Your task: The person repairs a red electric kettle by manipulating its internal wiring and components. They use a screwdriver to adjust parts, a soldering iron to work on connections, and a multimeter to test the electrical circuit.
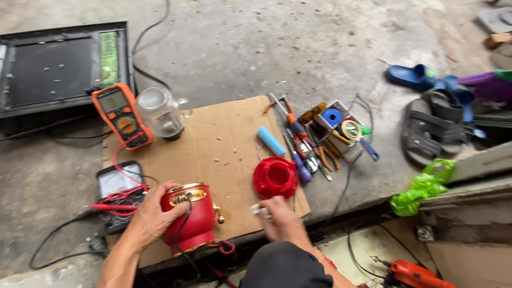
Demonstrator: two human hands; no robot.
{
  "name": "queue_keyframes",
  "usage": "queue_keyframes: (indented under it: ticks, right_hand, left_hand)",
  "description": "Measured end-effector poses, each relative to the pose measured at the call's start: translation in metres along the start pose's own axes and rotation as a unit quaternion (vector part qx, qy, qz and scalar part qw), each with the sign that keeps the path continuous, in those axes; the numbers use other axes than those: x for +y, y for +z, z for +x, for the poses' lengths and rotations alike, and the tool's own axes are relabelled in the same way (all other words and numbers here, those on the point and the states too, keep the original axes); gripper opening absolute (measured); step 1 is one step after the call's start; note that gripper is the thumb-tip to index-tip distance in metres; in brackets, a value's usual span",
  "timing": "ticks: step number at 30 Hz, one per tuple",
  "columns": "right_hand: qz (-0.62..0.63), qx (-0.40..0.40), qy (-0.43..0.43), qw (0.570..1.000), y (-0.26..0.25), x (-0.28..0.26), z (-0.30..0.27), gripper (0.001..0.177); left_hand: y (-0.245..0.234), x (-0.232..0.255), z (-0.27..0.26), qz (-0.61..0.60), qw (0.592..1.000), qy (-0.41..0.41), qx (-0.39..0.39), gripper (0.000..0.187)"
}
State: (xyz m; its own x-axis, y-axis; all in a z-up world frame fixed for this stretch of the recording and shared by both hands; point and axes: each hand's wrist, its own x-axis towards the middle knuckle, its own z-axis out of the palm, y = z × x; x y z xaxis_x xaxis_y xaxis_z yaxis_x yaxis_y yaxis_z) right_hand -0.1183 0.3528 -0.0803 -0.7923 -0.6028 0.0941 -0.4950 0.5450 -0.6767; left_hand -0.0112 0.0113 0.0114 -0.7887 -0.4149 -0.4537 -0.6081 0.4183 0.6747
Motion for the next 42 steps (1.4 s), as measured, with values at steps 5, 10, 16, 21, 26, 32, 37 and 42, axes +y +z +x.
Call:
queue_keyframes:
  ticks: [5, 10, 16, 21, 26, 32, 37, 42]
  right_hand:
    - [-0.077, 0.152, 0.14, 0.975, -0.144, 0.076, -0.013, 0.022]
    - [-0.218, 0.096, 0.302, 0.923, -0.209, 0.174, 0.002, 0.063]
    - [-0.044, 0.158, 0.134, 0.977, -0.17, 0.077, 0.086, 0.023]
    - [-0.077, -0.012, 0.2, 0.977, -0.123, 0.08, 0.151, 0.028]
    - [-0.204, -0.011, 0.118, 0.972, -0.082, 0.095, 0.169, 0.028]
    - [-0.307, 0.07, 0.01, 0.949, -0.072, 0.136, 0.225, 0.021]
    - [-0.584, 0.131, -0.051, 0.799, -0.048, 0.172, 0.268, 0.031]
    - [-0.42, 0.012, 0.061, 0.905, -0.047, 0.18, 0.275, 0.035]
  left_hand:
    - [0.004, 0.007, 0.002, 0.026, 1.0, 0.0, 0.005, 0.064]
    - [0.008, 0.0, 0.003, 0.037, 0.999, -0.004, 0.004, 0.066]
    - [0.008, -0.003, 0.01, 0.061, 0.998, -0.017, -0.02, 0.056]
    - [0.002, 0.023, 0.014, 0.066, 0.995, -0.03, -0.069, 0.044]
    - [-0.003, 0.03, 0.024, 0.088, 0.989, -0.062, -0.1, 0.038]
    - [0.008, 0.026, 0.044, 0.087, 0.989, -0.089, -0.077, 0.038]
    - [-0.003, 0.032, 0.029, 0.031, 0.995, -0.009, -0.094, 0.033]
    - [-0.009, 0.012, 0.024, 0.004, 0.994, 0.037, -0.103, 0.059]
